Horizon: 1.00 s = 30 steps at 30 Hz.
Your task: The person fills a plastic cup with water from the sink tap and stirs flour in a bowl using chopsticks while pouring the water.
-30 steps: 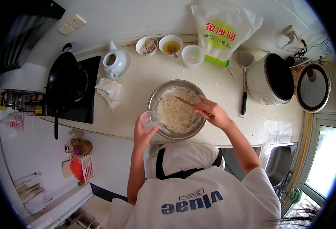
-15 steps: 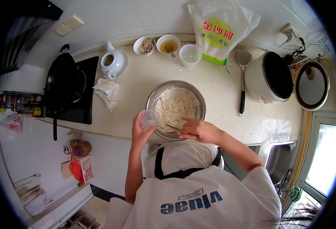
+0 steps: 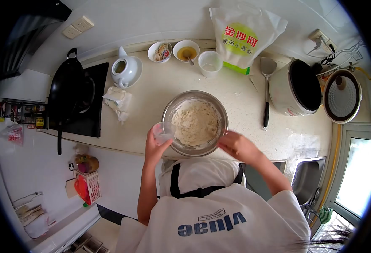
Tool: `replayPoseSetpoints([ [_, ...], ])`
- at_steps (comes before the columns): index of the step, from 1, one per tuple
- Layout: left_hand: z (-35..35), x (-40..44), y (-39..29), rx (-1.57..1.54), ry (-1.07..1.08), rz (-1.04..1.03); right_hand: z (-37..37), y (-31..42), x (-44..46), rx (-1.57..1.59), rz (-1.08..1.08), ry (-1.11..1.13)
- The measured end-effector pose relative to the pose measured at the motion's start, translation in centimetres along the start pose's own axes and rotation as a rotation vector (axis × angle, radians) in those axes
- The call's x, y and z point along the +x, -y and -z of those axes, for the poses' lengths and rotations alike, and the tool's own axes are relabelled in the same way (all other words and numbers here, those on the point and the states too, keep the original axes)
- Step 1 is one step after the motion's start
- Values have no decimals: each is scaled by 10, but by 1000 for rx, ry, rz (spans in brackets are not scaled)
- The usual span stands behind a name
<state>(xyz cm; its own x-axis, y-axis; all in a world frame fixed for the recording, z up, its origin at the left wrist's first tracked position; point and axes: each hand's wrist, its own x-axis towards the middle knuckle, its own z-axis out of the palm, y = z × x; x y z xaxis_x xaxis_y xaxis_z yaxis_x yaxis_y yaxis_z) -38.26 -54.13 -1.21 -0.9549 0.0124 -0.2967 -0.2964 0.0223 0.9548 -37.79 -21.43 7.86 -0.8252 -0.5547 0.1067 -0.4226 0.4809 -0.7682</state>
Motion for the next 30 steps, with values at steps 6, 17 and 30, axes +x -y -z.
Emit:
replayPoseSetpoints([
  [6, 0, 0, -1, 5, 11, -21, -40, -7, 15, 214, 68, -2],
  [17, -5, -3, -6, -1, -17, -38, -4, -23, -7, 52, -98, -185],
  [30, -1, 2, 8, 29, 6, -79, -27, -27, 7, 13, -134, -396],
])
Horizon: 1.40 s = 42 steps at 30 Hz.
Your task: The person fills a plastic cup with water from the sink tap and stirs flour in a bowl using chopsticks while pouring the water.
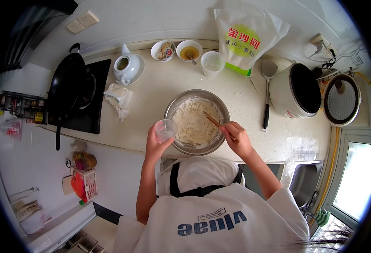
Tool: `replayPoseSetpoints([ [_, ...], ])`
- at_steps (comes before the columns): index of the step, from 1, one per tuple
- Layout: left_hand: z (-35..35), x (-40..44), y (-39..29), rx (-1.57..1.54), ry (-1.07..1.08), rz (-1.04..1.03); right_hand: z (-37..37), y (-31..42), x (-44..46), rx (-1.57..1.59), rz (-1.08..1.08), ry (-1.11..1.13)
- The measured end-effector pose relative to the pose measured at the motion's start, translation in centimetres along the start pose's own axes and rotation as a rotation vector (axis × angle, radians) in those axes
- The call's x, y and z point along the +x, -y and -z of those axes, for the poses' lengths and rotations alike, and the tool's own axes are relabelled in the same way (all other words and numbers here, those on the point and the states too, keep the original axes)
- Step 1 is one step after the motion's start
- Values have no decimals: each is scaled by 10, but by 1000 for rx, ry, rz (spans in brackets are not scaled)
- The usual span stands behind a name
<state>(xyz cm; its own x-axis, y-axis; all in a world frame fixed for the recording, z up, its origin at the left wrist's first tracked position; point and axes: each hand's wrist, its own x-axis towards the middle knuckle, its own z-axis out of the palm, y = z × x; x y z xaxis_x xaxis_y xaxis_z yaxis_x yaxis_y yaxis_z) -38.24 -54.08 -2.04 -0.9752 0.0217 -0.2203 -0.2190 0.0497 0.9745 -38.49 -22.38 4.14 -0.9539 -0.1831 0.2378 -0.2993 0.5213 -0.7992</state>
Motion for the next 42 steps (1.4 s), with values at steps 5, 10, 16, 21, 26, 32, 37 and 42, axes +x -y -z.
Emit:
replayPoseSetpoints([
  [5, -4, 0, -3, 23, 4, 33, -3, 20, -9, 59, -167, 72],
  [10, -3, 3, -1, 19, 32, 9, 3, 32, -22, 304, -313, 37],
  [16, -4, -1, 0, 6, 26, 4, 18, 13, -20, 59, -285, 29],
  [21, -6, 0, 2, 9, 20, -23, 13, 24, -21, 190, -148, 83],
  [26, -7, -3, 1, 70, -11, -25, 15, 0, -31, -23, -102, -5],
  [32, -7, -2, 0, 86, 10, -50, 7, -4, -38, 22, -9, 32],
  [37, -7, -3, 4, 102, 2, -81, 8, 4, -37, 135, -2, 10],
  [42, -8, -1, 0, 142, 24, -83, 15, -21, -42, 86, -145, -2],
])
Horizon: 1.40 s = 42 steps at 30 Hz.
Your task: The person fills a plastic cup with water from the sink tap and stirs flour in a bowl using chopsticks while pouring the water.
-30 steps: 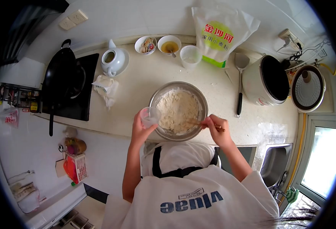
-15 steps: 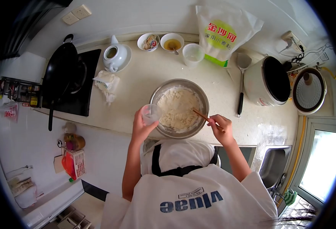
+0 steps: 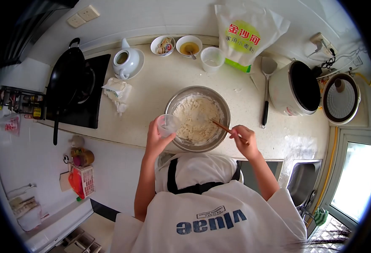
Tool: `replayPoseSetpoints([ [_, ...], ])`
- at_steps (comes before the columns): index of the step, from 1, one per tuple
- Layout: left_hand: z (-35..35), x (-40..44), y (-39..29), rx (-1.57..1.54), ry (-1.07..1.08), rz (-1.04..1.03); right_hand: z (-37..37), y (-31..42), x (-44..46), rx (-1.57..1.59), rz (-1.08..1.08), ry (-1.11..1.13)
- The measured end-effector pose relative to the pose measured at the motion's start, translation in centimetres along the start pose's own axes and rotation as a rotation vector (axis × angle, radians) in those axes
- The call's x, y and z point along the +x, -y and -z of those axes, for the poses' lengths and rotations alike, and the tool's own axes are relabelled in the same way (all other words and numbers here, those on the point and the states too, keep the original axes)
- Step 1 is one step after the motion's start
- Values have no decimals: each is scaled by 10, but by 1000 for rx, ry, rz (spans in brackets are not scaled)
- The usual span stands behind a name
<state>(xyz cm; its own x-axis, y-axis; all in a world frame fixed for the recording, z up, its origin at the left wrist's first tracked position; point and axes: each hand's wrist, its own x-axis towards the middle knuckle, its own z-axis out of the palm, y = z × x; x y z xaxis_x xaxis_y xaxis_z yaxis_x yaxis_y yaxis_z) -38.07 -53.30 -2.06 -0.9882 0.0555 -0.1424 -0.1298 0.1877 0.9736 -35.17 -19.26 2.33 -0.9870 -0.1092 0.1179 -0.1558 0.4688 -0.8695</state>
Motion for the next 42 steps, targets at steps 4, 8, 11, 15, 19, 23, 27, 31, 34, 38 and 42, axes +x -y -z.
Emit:
replayPoseSetpoints([
  [4, 0, 0, -4, -21, 6, 10, 1, 27, -3, 66, 66, 178],
  [8, -1, -1, -7, -20, 14, 9, 12, 7, 7, -23, 18, -1],
  [11, -2, -1, -3, -31, 11, -1, -1, 20, 0, 104, 45, 123],
  [15, -2, -2, -2, 18, 3, -35, 2, 20, 3, 102, 41, 161],
  [19, -4, -4, -7, 52, 22, -11, 13, 25, 7, 0, -2, 106],
  [23, -3, 0, -6, 133, 28, -51, 11, 46, 6, -19, 181, 397],
  [27, -7, -3, -12, 19, -11, -13, 28, 55, 13, 224, 4, 411],
  [31, -7, -2, -3, 55, -17, -53, 24, 31, 9, 400, -48, 308],
  [34, -8, -4, -3, 68, -22, -70, 19, 23, 8, 218, -117, 274],
  [38, -9, -4, -9, 148, -25, -107, 17, 26, 8, 169, -82, 143],
  [42, -13, -1, -17, 193, -32, -136, 14, 31, 12, 40, -21, 159],
])
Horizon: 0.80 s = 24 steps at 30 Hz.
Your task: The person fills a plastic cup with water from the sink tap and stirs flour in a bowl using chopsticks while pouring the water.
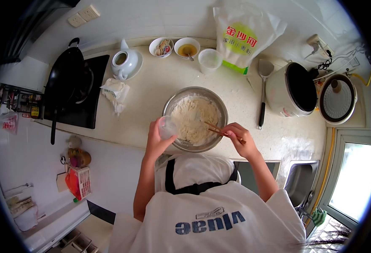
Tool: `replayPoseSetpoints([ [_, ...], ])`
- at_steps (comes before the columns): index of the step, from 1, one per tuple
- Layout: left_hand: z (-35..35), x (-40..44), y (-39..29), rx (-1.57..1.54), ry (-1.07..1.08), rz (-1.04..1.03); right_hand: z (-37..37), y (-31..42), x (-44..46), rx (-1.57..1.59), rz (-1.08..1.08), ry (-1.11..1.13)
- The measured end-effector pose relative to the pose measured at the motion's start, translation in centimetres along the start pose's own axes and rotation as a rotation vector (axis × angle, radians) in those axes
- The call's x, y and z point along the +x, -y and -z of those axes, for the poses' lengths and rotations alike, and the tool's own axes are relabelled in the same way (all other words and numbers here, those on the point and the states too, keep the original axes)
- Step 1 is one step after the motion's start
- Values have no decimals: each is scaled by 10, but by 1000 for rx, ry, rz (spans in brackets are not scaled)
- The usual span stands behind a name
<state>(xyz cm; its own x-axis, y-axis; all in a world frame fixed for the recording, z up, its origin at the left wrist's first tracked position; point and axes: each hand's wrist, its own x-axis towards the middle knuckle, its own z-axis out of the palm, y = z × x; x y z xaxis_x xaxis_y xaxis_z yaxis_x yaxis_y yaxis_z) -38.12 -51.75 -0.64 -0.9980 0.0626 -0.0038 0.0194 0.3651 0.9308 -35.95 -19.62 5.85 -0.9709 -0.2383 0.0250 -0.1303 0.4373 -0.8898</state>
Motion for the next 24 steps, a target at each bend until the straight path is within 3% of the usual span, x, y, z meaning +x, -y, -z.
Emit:
replayPoseSetpoints([
  [3, 1, -6, -1, 77, -1, -15, 11, -6, 4, 132, -117, -141],
  [7, 1, -4, 5, 76, 28, -1, 2, 1, 13, -44, -92, -291],
  [11, -1, -5, 7, -29, -1, -8, -34, -5, 19, -82, 22, -258],
  [16, 4, -8, 11, -232, 34, 110, -54, -13, 14, -103, 191, -67],
  [19, 5, -10, 24, -304, 33, 120, -38, -10, 1, 8, 175, 112],
  [22, 4, -11, 30, -328, 28, 108, -18, -12, 2, 57, 254, 86],
  [24, 4, -13, 31, -326, 20, 110, -8, -6, 9, 6, 179, 5],
])
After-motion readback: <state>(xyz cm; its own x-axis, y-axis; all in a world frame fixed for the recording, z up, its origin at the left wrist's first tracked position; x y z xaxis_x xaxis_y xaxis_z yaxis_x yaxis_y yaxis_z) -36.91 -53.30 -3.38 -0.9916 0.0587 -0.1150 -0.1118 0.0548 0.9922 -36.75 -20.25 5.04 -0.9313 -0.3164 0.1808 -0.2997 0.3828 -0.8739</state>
